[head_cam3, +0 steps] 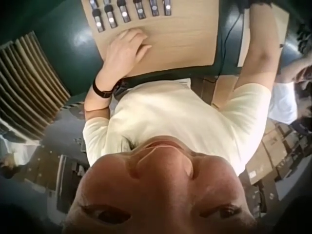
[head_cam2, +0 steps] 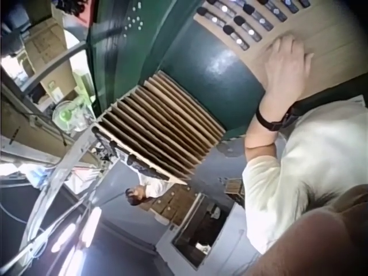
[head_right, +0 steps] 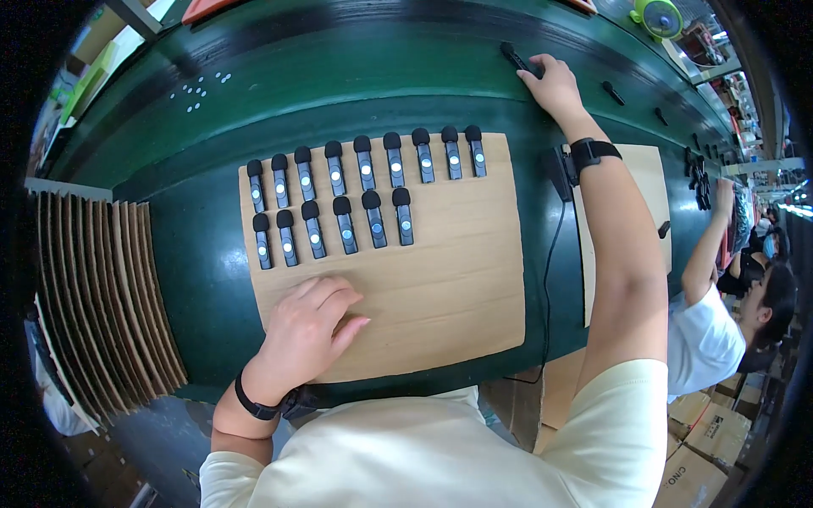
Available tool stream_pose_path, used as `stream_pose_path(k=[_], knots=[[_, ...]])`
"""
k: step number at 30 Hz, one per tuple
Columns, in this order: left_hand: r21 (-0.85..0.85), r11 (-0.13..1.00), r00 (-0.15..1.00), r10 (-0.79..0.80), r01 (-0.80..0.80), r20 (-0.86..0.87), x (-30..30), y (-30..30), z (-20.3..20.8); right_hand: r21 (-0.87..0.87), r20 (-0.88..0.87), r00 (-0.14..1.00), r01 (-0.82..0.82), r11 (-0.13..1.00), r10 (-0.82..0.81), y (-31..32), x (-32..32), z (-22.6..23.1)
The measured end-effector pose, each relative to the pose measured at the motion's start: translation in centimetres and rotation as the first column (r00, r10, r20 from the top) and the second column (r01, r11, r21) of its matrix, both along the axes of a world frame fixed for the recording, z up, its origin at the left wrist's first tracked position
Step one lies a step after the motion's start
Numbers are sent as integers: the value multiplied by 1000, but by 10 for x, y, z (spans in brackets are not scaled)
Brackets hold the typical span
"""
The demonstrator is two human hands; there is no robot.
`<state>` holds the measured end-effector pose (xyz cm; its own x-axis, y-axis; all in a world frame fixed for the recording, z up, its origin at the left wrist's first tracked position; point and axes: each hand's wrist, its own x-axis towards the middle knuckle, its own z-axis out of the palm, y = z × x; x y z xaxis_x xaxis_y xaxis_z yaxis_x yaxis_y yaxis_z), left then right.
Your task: The person picks up a microphone from the conveyor belt, turns it over to inspect it, and places it onto a cardboard sheet, repeating this process for several units.
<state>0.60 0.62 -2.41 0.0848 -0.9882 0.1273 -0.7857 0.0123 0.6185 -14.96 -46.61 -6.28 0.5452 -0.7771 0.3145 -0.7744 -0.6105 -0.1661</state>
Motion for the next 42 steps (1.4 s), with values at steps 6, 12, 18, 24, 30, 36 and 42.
stream_pose_path(k=[6, 12, 18, 24, 30, 36, 42], knots=[[-29, 1000, 1000, 3, -3, -18, 3, 2, -2, 456, 334, 942, -139, 879, -24, 31, 7, 29], [-77, 975, 890, 158, -210, -429, 1, 7, 2, 516, 572, 804, -507, 691, 162, 219, 2, 77], [-233, 915, 714, 82, -331, -695, 3, 8, 16, 409, 719, 635, -715, 567, 282, 324, -7, 81], [-333, 922, 826, -25, -199, -563, 13, 17, 8, 332, 827, 516, -768, 548, 222, 339, -6, 56], [-340, 918, 841, -13, -205, -541, 7, 12, 9, 334, 856, 482, -793, 509, 189, 340, -12, 43], [-342, 924, 864, -24, -173, -502, 6, 7, 6, 363, 818, 525, -790, 494, 237, 340, -12, 44], [-339, 928, 879, -26, -157, -477, 6, 8, 3, 292, 828, 480, -811, 507, 290, 340, -11, 41]])
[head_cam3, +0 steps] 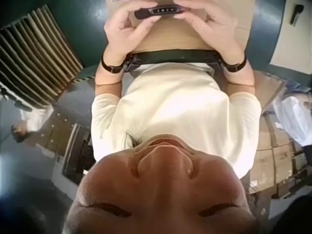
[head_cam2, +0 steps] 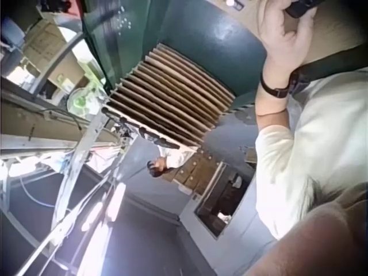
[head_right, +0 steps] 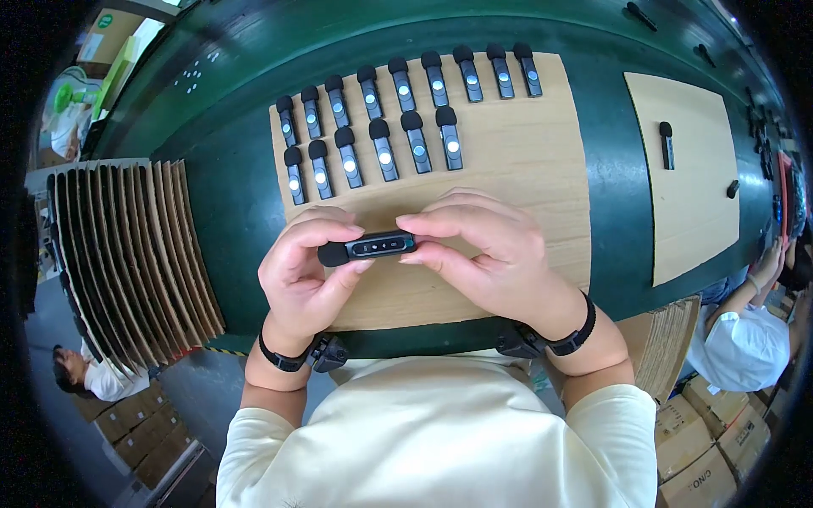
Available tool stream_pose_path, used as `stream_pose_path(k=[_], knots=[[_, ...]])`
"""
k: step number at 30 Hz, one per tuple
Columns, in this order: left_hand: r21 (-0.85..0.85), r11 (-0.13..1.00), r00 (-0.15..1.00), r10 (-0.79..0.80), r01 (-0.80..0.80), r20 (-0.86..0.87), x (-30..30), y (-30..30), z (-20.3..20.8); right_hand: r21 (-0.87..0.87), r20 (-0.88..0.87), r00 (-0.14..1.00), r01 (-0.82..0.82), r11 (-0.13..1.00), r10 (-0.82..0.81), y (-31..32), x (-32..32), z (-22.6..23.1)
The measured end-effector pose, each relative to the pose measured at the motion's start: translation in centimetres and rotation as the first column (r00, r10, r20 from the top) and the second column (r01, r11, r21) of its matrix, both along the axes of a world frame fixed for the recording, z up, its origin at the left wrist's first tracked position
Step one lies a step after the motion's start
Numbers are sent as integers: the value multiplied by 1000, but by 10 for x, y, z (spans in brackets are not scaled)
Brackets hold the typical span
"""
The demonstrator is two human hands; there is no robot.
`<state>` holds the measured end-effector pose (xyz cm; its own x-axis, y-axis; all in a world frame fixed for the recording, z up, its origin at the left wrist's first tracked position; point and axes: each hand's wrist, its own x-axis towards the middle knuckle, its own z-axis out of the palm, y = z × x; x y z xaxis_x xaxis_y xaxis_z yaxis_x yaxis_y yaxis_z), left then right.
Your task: The person picks up a microphone from the conveyor belt, turns it over to inspect it, and places it onto a cardboard sheet, repeating this process for several units.
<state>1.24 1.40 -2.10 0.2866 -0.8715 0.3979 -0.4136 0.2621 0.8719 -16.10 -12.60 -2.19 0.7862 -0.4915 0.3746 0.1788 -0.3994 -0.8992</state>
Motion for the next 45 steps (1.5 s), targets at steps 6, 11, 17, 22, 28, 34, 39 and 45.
stream_pose_path(k=[6, 11, 17, 22, 28, 34, 39, 45], knots=[[-22, 1000, 1000, 0, 0, 27, -1, -2, -1, -33, 10, 1000, -8, 999, 9, -1, 0, -1], [66, 998, 992, 11, -3, -123, -6, -2, 8, -50, 60, 997, -48, 998, 51, -2, 2, -3], [27, 996, 996, -88, 89, -28, -3, -4, 1, 65, 39, 996, -87, 994, 84, 2, 1, -6], [70, 995, 996, -80, 77, 50, -8, -6, -2, -24, 61, 992, -109, 994, 110, 3, 4, -1], [97, 994, 994, -56, 47, 94, -10, -10, -7, -60, 26, 996, -88, 994, 89, 2, 4, -1], [241, 970, 966, -66, 4, 249, -8, -8, -6, -52, -88, 996, 25, 998, -30, -5, -1, 13], [300, 954, 913, -142, 23, 382, -8, -7, -9, -349, -195, 960, 126, 928, -203, -34, -8, 19], [364, 931, 897, -180, 23, 403, -7, -7, -8, -674, -235, 921, 75, 735, -310, -62, -19, 3]])
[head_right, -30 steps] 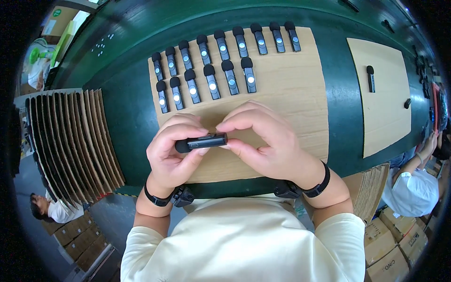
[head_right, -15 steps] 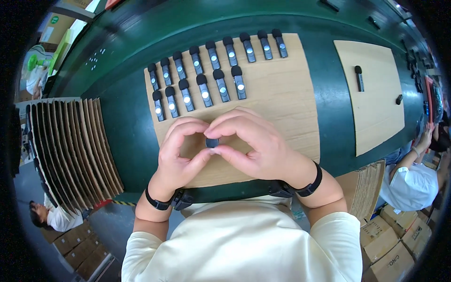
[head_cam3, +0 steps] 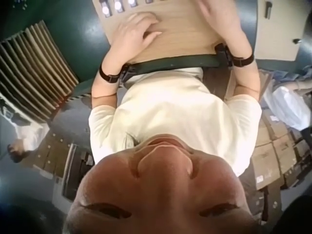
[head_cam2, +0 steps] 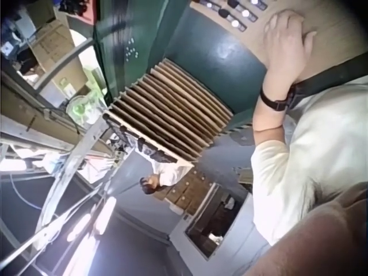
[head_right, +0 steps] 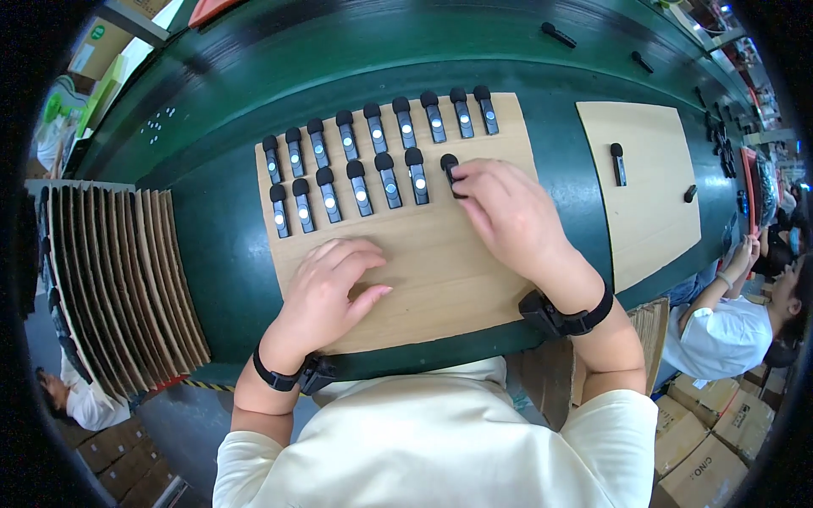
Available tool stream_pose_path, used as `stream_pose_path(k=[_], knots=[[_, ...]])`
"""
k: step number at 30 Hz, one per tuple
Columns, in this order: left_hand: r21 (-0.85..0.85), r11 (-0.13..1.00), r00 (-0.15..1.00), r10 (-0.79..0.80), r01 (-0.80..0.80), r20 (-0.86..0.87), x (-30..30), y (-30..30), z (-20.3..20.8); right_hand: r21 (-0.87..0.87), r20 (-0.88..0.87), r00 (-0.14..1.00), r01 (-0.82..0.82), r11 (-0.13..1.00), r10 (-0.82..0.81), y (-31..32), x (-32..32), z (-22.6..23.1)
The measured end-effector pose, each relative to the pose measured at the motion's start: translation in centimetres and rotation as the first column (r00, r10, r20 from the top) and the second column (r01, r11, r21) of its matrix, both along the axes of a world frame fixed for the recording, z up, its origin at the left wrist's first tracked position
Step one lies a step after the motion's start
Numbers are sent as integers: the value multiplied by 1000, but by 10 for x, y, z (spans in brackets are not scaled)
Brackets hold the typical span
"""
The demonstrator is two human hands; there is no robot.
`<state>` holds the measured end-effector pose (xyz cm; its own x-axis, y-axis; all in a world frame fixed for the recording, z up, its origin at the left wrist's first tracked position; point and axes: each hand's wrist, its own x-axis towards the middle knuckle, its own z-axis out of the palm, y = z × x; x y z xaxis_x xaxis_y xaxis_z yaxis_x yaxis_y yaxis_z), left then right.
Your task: The person picks up a microphone from the conveyor belt, turns it over to inspect it, and places it onto a cardboard sheet, repeating this process for several units.
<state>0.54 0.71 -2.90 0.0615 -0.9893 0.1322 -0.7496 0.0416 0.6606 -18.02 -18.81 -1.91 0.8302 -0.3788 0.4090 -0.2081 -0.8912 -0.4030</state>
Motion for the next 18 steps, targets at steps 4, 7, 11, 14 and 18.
stream_pose_path(k=[4, 7, 11, 14, 18], knots=[[22, 1000, 1000, 1, -1, 4, 1, 0, 2, 42, -126, 988, -79, 996, 84, 4, -6, -6], [34, 999, 1000, 1, -1, 7, 1, 0, 3, 38, -121, 989, -82, 996, 86, 3, -5, -10], [42, 999, 1000, -6, 6, 11, 0, 0, 2, 37, -103, 991, -82, 996, 85, -1, -1, -15], [31, 999, 1000, -14, 14, 17, -1, 0, 2, 35, -93, 992, -84, 996, 87, -6, 3, -18], [23, 1000, 1000, -10, 10, 8, -1, -1, 2, 62, -101, 990, -89, 994, 95, -13, 3, -11]])
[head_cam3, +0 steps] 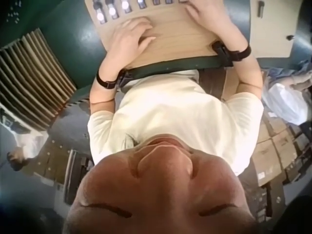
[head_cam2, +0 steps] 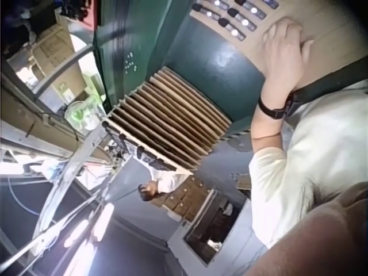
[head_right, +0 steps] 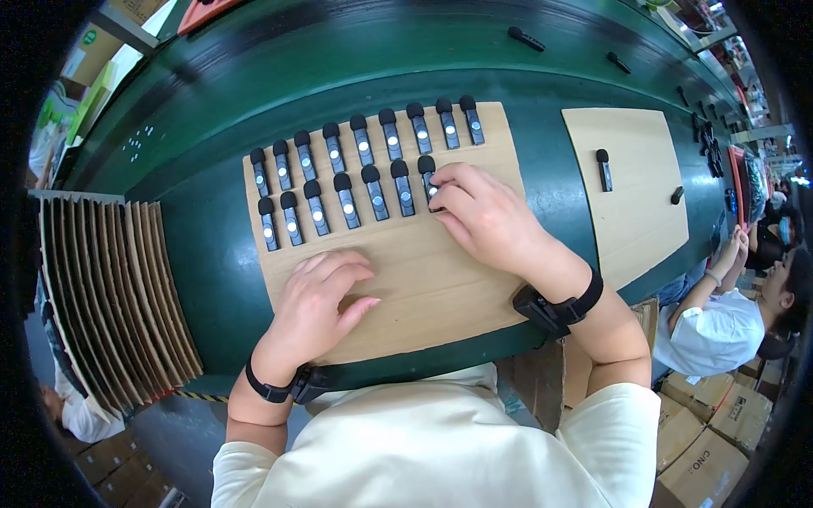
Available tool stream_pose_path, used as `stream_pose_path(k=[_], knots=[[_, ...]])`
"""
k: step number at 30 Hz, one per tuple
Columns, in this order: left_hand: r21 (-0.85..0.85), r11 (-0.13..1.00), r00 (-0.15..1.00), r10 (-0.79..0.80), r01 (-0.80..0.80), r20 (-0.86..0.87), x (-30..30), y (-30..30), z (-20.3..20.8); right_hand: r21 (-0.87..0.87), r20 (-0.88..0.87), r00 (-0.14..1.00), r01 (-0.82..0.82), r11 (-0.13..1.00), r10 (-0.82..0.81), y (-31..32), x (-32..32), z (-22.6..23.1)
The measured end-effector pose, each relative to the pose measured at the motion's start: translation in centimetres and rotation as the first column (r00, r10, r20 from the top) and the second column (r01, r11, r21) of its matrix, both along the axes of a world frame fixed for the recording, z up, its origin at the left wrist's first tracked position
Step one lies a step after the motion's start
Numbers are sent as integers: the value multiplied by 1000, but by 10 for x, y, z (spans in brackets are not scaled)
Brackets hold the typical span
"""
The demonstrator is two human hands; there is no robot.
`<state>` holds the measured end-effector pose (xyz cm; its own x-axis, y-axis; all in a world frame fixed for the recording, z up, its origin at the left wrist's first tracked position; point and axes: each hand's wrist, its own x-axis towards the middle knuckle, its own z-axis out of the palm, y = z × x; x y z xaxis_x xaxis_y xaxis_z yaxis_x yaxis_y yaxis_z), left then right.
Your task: The person picks up a microphone from the conveyor belt, turns it over to inspect it, and places it onto a cardboard sheet, repeating this process for several units.
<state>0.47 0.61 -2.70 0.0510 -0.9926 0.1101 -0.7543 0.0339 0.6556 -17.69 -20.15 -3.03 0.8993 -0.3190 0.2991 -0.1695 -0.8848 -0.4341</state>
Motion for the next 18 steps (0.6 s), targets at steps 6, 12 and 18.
stream_pose_path(k=[6, 12, 18], knots=[[17, 1000, 1000, 16, -16, 3, 1, 0, 1, -41, 37, 998, 43, 998, -41, -62, -5, 14], [19, 1000, 1000, 25, -25, 1, 2, -2, 1, 87, 45, 930, 359, 929, -364, -180, 1, -10], [29, 999, 1000, 26, -25, -16, 2, -3, 0, -289, 76, 812, 574, 766, -579, -257, 12, -41]])
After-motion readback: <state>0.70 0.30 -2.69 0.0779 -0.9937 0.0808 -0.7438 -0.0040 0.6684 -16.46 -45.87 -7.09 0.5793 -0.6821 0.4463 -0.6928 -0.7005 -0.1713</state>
